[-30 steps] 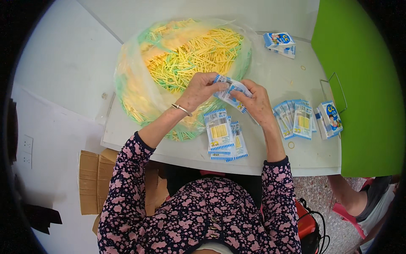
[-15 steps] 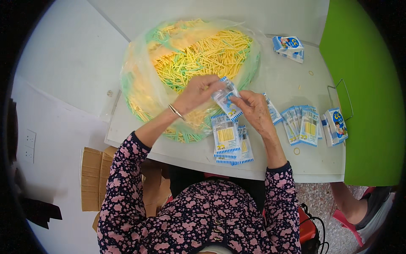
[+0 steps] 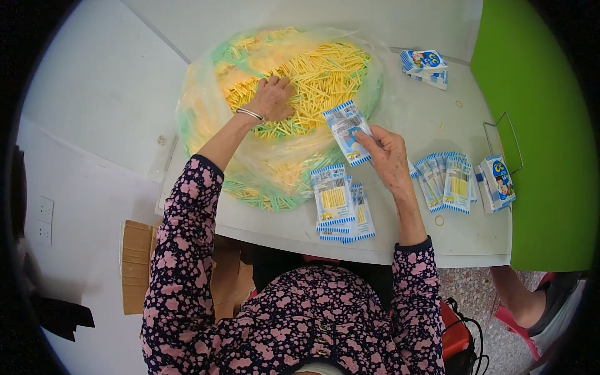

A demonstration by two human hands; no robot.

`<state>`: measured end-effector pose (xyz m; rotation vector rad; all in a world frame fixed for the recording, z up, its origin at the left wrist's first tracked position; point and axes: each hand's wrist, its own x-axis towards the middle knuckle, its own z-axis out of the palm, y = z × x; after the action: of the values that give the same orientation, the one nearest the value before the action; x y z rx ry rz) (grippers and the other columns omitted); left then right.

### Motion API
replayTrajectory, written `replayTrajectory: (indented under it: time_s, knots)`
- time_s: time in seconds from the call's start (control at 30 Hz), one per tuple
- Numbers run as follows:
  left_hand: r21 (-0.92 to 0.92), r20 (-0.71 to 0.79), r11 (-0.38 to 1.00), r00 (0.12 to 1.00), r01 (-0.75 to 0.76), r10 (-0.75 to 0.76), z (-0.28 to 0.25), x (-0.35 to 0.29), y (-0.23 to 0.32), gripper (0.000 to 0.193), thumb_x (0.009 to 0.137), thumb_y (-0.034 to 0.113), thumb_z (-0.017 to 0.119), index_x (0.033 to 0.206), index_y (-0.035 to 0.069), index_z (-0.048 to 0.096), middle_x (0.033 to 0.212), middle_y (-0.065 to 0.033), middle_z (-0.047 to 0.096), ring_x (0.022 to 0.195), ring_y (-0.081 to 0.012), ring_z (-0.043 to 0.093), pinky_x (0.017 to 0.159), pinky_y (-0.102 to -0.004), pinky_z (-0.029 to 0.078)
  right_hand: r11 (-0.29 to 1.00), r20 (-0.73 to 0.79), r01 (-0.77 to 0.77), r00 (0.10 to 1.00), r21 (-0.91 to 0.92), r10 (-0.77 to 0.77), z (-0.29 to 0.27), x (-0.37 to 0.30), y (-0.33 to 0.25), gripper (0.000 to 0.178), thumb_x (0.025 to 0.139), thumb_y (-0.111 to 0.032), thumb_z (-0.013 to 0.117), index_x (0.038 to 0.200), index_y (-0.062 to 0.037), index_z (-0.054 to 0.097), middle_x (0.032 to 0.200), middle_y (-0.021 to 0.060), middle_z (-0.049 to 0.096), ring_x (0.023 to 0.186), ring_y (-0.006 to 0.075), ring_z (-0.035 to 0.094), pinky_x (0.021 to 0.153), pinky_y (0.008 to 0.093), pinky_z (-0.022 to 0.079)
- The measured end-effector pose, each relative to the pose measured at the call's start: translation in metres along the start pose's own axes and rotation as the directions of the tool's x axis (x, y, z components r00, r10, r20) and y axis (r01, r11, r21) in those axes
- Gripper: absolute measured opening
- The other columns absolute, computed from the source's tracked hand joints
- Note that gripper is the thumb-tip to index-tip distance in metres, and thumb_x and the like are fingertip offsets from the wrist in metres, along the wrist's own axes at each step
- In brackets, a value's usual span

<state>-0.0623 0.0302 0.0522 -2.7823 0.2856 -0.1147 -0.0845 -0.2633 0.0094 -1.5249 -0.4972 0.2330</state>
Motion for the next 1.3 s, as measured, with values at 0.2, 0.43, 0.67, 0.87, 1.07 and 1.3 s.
replayTrajectory:
  time_s: [0.2,0.43,0.67,0.87,1.07,1.3]
  knots:
    - [0.111,-0.133,0.993,0.991,0.033,-0.018,0.026,0.009,0.001,0.036,0.07,0.031,0.059,0.095,0.005,0.057,0.102,-0.0112,0.049,0.099,-0.0263,0.046,0.082,-0.0424,0.035,1.0,-0.017,0.005,1.0,0.012,-0.005,-0.001,-0.001,-0.002,0.018,0.085,-0.016,0.059,0.077,0.0,0.061,0.063,-0.0067,0.049,0.059,-0.0003,0.038,0.052,0.0173,0.031]
    - [0.081,-0.284,0.994,0.957,0.079,-0.053,0.038,0.004,0.01,0.019,0.073,0.012,0.052,0.09,0.005,0.055,0.096,-0.0097,0.051,0.098,-0.0246,0.046,0.084,-0.0477,0.032,0.999,-0.048,0.042,0.998,-0.026,-0.044,-0.007,0.003,0.01,0.019,0.084,-0.015,0.06,0.072,-0.0003,0.059,0.06,-0.0074,0.045,0.056,0.0002,0.034,0.047,0.0193,0.027]
    - [-0.321,-0.211,0.899,0.903,0.299,-0.375,0.019,-0.009,-0.002,0.019,0.085,0.022,0.049,0.093,0.005,0.052,0.098,-0.0107,0.056,0.103,-0.027,0.047,0.083,-0.0613,0.025,0.998,-0.008,0.009,1.0,0.07,-0.009,-0.005,0.003,0.004,0.019,0.085,-0.018,0.059,0.08,0.0006,0.062,0.066,-0.0054,0.054,0.061,-0.0001,0.042,0.054,0.0169,0.034]
    - [-0.686,-0.067,0.663,0.881,0.3,-0.468,-0.018,-0.007,-0.02,0.026,0.089,0.03,0.047,0.09,0.004,0.051,0.076,-0.01,0.064,0.082,-0.0287,0.059,0.085,-0.0512,0.032,0.966,-0.038,-0.02,0.999,0.256,0.03,0.003,0.004,0.007,0.019,0.085,-0.018,0.058,0.089,0.0005,0.064,0.074,-0.0027,0.061,0.063,0.0007,0.049,0.057,0.0169,0.039]
    - [-0.957,-0.121,0.289,0.88,0.019,-0.459,-0.021,-0.009,-0.032,0.027,0.089,0.03,0.048,0.086,0.003,0.051,0.074,-0.0086,0.065,0.076,-0.0177,0.06,0.067,-0.0324,0.044,0.914,-0.02,-0.012,1.0,0.406,0.022,0.018,0.023,0.0,0.021,0.085,-0.018,0.059,0.096,0.0001,0.062,0.082,-0.0003,0.062,0.07,0.0032,0.054,0.063,0.0179,0.041]
    - [-0.828,0.276,-0.558,0.824,-0.058,-0.495,-0.03,0.005,0.007,0.02,0.092,0.023,0.046,0.092,0.003,0.045,0.077,-0.0101,0.055,0.069,-0.0214,0.056,0.062,-0.0362,0.048,0.608,-0.062,-0.109,0.965,0.786,0.254,0.085,0.07,-0.003,0.021,0.087,-0.017,0.055,0.102,-0.0012,0.055,0.098,0.0061,0.061,0.088,0.0162,0.058,0.075,0.0279,0.045]
